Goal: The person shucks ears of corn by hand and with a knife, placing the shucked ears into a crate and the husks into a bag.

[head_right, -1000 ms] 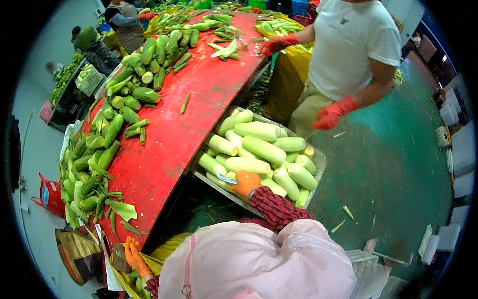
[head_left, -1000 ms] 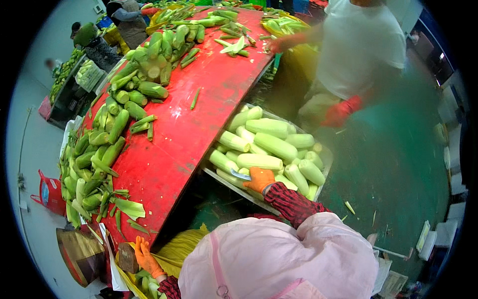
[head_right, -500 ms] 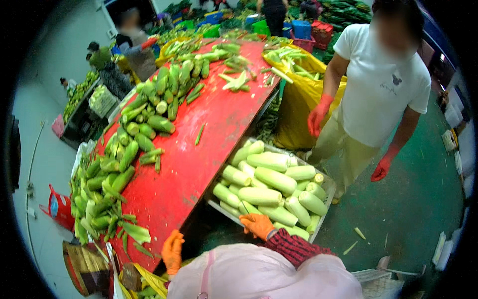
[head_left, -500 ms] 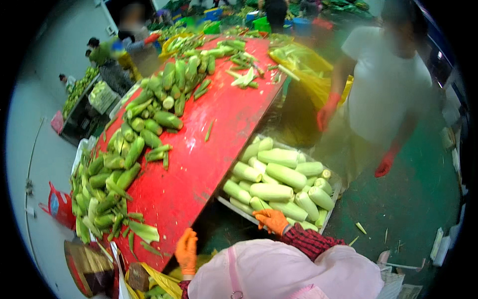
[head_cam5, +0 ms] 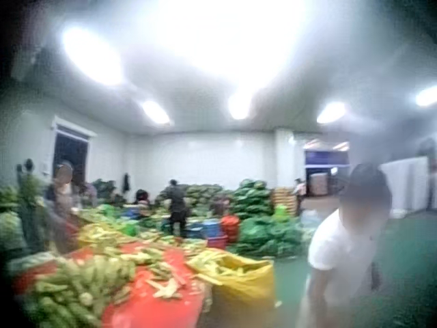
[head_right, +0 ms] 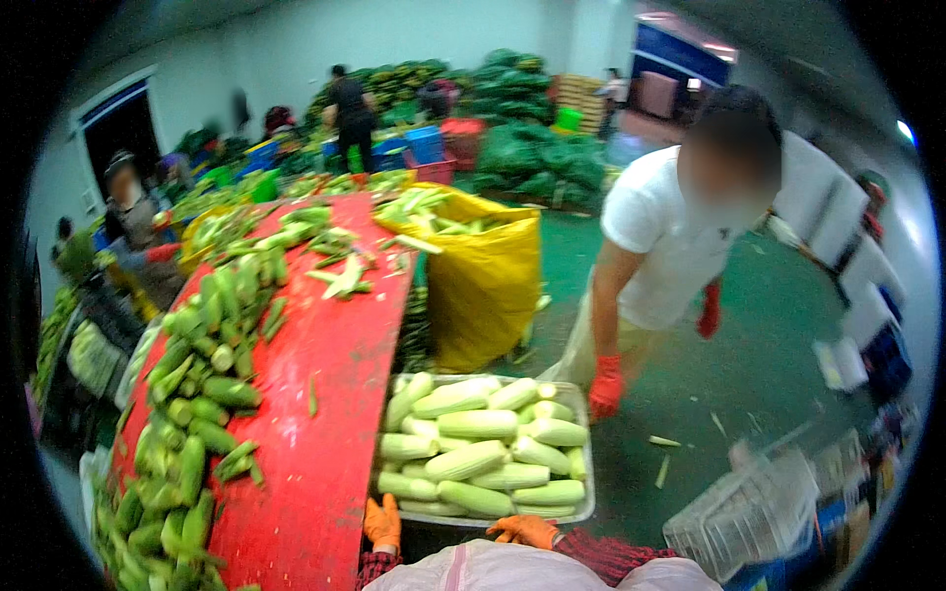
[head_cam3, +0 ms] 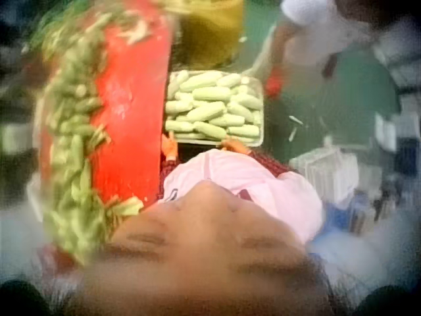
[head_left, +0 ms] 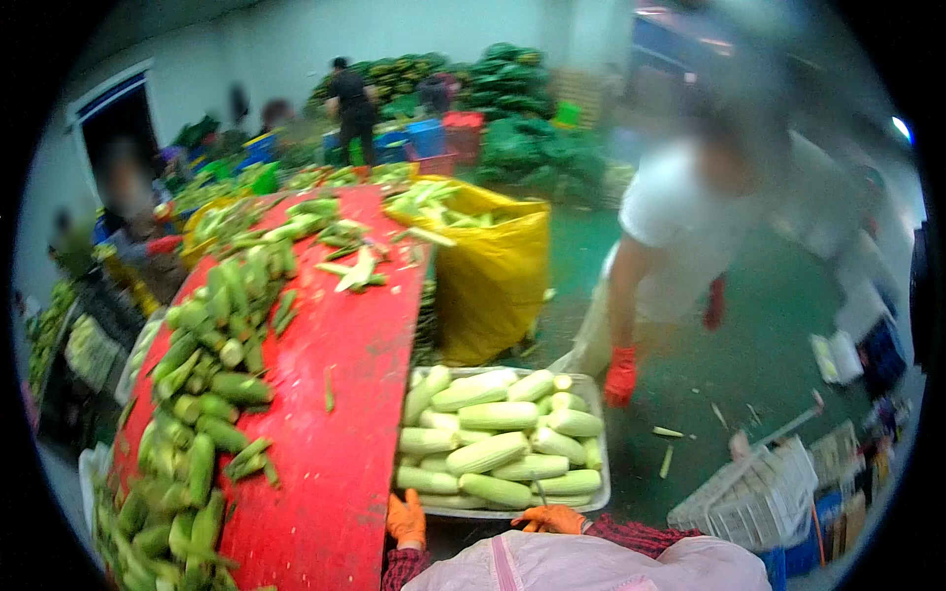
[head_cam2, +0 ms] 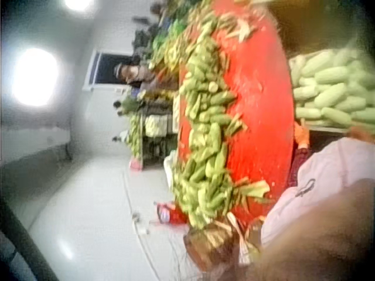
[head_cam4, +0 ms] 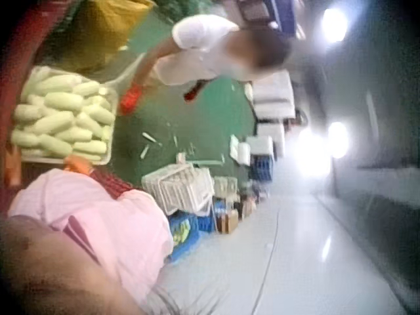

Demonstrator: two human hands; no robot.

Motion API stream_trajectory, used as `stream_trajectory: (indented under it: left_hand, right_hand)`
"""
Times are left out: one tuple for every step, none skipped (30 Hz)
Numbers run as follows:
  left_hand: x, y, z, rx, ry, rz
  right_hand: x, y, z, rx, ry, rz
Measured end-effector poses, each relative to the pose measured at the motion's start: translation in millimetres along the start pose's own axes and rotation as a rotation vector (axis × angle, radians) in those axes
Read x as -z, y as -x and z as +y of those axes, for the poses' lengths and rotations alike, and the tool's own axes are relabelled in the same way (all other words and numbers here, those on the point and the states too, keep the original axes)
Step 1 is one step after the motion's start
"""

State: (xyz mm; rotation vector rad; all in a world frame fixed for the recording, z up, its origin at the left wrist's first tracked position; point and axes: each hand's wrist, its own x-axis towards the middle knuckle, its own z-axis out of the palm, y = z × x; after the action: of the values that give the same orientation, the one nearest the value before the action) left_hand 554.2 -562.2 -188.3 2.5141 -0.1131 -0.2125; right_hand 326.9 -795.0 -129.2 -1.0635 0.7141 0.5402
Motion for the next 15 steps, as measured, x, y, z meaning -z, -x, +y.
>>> stream_trajectory:
  left_hand:
    - [-18.7, -11.6, -12.1, 0.106, 0.073, -0.02]
    - [-54.2, -26.9, -46.5, 0.108, 0.073, 0.055]
    - [-34.7, -21.7, -26.2, 0.074, 0.106, 0.098]
    - [-55.8, -35.7, -49.1, 0.124, 0.075, 0.03]
    - [-57.0, -37.8, -39.7, 0.14, 0.043, 0.078]
    - [-51.1, -38.2, -29.1, 0.152, 0.006, 0.131]
    - [-55.5, -40.4, -18.3, 0.165, 0.009, 0.099]
    - [-55.8, -44.4, -13.2, 0.191, 0.005, 0.086]
    - [-58.5, -51.1, -7.9, 0.197, -0.007, 0.056]
    - [-165.5, -102.5, -107.6, 0.178, -0.092, 0.116]
    - [-150.5, -106.4, -99.5, 0.096, -0.22, 0.191]
    - [-134.1, -109.1, -92.1, 0.024, -0.358, 0.274]
    - [-123.4, -110.1, -85.7, 0.022, -0.393, 0.313]
    - [-124.2, -113.0, -74.1, 0.016, -0.374, 0.294]
    - [-122.7, -115.2, -61.6, 0.031, -0.316, 0.249]
  right_hand:
    - [2.5, 1.7, 10.8, 0.041, 0.172, 0.029]
    - [6.5, -2.8, 25.5, 0.262, 0.573, -0.01]
    - [12.6, -8.5, 43.6, 0.502, 0.962, 0.052]
    - [3.4, 3.0, 48.2, 0.619, 1.098, 0.115]
    - [-4.7, 23.3, 44.7, 0.584, 1.091, 0.121]
    - [-3.6, 32.3, 51.5, 0.554, 1.015, 0.18]
    - [-1.8, 42.1, 66.8, 0.525, 0.937, 0.24]
    - [-1.1, 45.0, 85.4, 0.509, 0.864, 0.276]
    - [22.5, 26.3, 124.9, 0.546, 0.703, 0.201]
    - [15.5, 34.8, 121.3, 0.453, 0.704, 0.227]
    - [10.8, 44.2, 115.7, 0.348, 0.684, 0.297]
    - [9.7, 50.7, 111.6, 0.263, 0.65, 0.352]
    - [6.2, 54.9, 111.0, 0.211, 0.63, 0.389]
    - [2.4, 59.9, 117.7, 0.172, 0.597, 0.44]
    - [0.4, 65.3, 120.4, 0.134, 0.573, 0.494]
